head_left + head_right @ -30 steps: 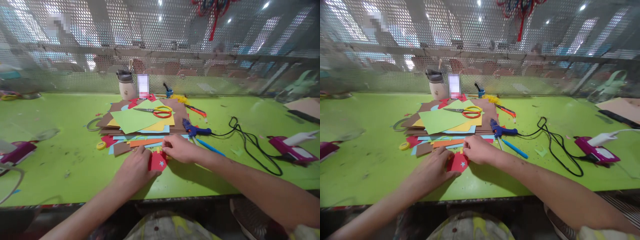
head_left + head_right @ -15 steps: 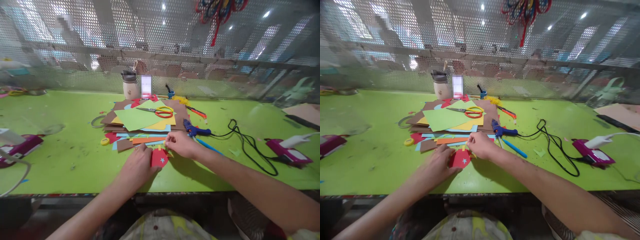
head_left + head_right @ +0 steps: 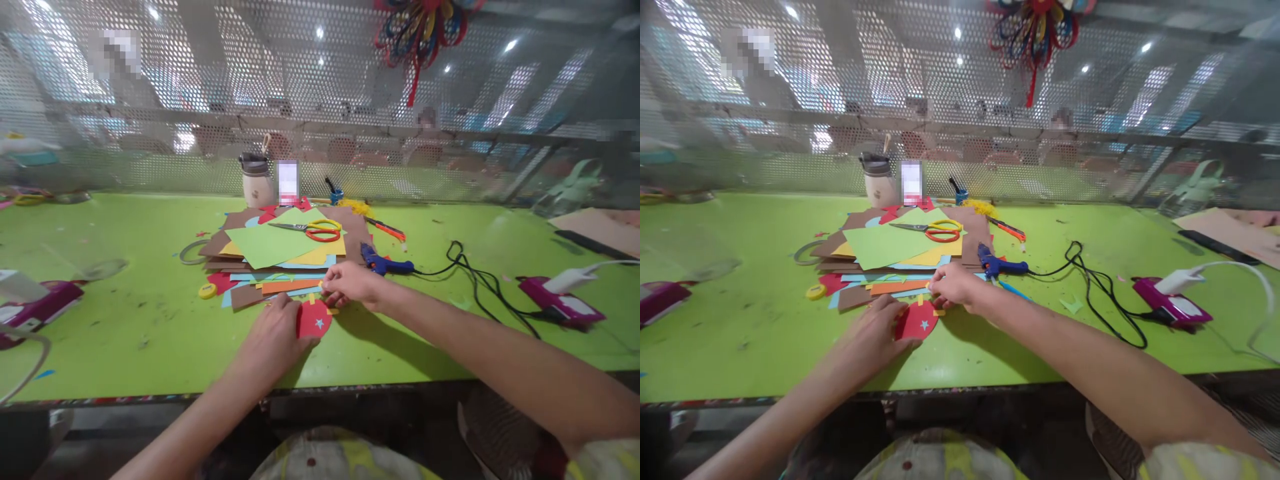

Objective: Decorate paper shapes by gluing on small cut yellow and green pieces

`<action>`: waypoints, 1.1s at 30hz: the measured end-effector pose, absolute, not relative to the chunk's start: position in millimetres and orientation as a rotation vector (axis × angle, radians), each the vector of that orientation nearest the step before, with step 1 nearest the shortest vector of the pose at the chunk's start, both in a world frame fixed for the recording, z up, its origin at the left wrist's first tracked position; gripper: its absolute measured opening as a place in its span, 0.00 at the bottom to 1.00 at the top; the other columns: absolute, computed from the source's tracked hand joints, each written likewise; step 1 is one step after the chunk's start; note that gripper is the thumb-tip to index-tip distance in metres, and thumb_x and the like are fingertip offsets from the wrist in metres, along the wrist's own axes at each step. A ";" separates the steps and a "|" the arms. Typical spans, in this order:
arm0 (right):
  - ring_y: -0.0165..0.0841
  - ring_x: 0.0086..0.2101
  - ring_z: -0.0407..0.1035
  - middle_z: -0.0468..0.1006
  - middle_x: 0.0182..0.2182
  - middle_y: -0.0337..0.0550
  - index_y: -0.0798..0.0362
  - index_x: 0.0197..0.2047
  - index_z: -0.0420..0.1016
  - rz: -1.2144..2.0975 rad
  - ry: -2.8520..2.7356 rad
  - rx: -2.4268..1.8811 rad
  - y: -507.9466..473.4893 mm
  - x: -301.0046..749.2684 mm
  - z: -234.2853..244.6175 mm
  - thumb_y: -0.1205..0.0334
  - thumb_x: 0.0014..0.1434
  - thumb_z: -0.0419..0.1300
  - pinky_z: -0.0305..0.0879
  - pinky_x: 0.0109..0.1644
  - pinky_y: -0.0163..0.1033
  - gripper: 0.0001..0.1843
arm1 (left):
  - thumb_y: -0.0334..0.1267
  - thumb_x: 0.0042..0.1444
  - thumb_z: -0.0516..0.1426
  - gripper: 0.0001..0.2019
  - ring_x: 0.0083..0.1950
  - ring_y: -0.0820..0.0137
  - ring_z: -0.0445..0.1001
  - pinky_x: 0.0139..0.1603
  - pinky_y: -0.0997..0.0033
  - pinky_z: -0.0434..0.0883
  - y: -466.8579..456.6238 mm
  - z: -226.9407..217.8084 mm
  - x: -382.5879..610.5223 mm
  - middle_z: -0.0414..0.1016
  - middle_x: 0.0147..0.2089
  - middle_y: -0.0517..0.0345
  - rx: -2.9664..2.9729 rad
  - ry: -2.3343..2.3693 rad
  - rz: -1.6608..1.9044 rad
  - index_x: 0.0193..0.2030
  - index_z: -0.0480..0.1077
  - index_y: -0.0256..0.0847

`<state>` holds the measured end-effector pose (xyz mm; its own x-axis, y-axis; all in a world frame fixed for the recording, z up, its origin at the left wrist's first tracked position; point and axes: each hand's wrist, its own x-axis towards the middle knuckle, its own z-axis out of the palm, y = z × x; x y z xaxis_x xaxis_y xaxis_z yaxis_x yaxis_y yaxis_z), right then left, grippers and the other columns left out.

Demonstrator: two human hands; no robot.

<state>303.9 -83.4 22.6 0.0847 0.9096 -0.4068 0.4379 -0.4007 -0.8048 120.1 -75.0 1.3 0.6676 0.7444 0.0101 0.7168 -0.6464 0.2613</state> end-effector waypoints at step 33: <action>0.29 0.27 0.69 0.78 0.24 0.37 0.56 0.26 0.79 1.017 -1.522 -1.361 -63.5 335.2 67.3 0.68 0.48 0.67 0.66 0.36 0.37 0.01 | 0.48 0.42 0.67 0.15 0.27 0.70 0.69 0.30 0.71 0.66 -14.9 23.3 135.9 0.76 0.25 0.54 1.499 0.822 0.516 0.26 0.78 0.35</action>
